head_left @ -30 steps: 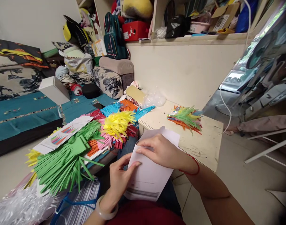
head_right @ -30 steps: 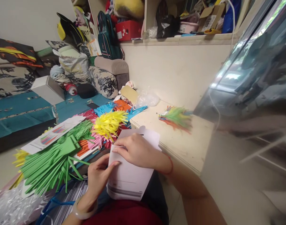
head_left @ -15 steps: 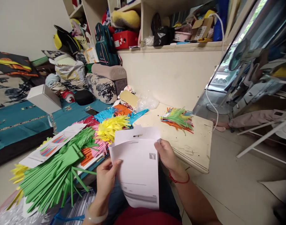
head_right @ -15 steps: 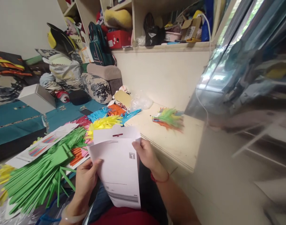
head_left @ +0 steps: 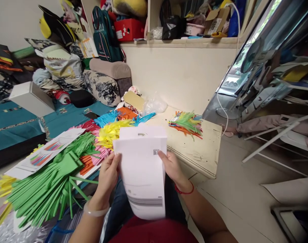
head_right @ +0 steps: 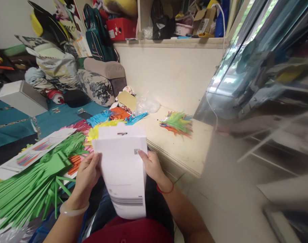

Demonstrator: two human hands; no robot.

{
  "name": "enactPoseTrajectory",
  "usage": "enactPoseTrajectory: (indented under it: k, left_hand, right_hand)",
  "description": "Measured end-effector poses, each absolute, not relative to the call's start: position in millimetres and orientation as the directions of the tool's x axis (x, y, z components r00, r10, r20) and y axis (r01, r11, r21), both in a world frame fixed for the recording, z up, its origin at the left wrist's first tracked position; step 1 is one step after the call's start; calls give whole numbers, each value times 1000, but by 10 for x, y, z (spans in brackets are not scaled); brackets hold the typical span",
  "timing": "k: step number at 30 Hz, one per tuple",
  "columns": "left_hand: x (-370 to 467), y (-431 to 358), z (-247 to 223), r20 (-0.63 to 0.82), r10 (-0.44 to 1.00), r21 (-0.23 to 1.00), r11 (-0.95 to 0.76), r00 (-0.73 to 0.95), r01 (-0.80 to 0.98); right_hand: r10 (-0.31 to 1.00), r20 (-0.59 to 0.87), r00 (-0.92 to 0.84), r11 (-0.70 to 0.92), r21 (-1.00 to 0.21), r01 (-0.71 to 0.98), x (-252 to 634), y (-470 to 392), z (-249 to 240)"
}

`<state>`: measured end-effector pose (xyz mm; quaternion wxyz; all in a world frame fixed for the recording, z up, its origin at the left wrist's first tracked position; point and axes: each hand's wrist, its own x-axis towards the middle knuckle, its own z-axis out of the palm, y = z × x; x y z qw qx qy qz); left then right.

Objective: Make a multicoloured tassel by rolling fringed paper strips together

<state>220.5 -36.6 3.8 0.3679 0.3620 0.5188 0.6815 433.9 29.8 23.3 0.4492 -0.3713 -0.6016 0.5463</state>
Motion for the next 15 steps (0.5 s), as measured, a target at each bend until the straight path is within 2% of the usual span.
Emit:
enactPoseTrajectory:
  k: [3,5,8,10,13,15]
  left_hand:
    - [2212,-419,-53,71,922,996,-84,-380,-20]
    - [2209,-449,-115,68,875,997,-81,-479,-6]
    - [2213,-462,-191,19,830,986,-110,-557,-129]
    - [2219,-475,-238,-21,897,977,-75,-441,-200]
    - [2217,-533,-323,-74,974,981,32,-214,-194]
    - [2216,-578,-385,-95,970,984,58,-224,-169]
  right_hand:
    - [955,138,-261,125,-990,-66,4366,301,187]
    - [935,99,-341,83,-995,-60,4370,245,125]
    - [911,56,-408,44,-998,-39,4378,139,14]
    - [934,63,-353,55,-998,-33,4397,115,-27]
    - [957,85,-278,85,-996,-13,4443,141,-38]
    - [954,86,-288,83,-996,-23,4473,138,-61]
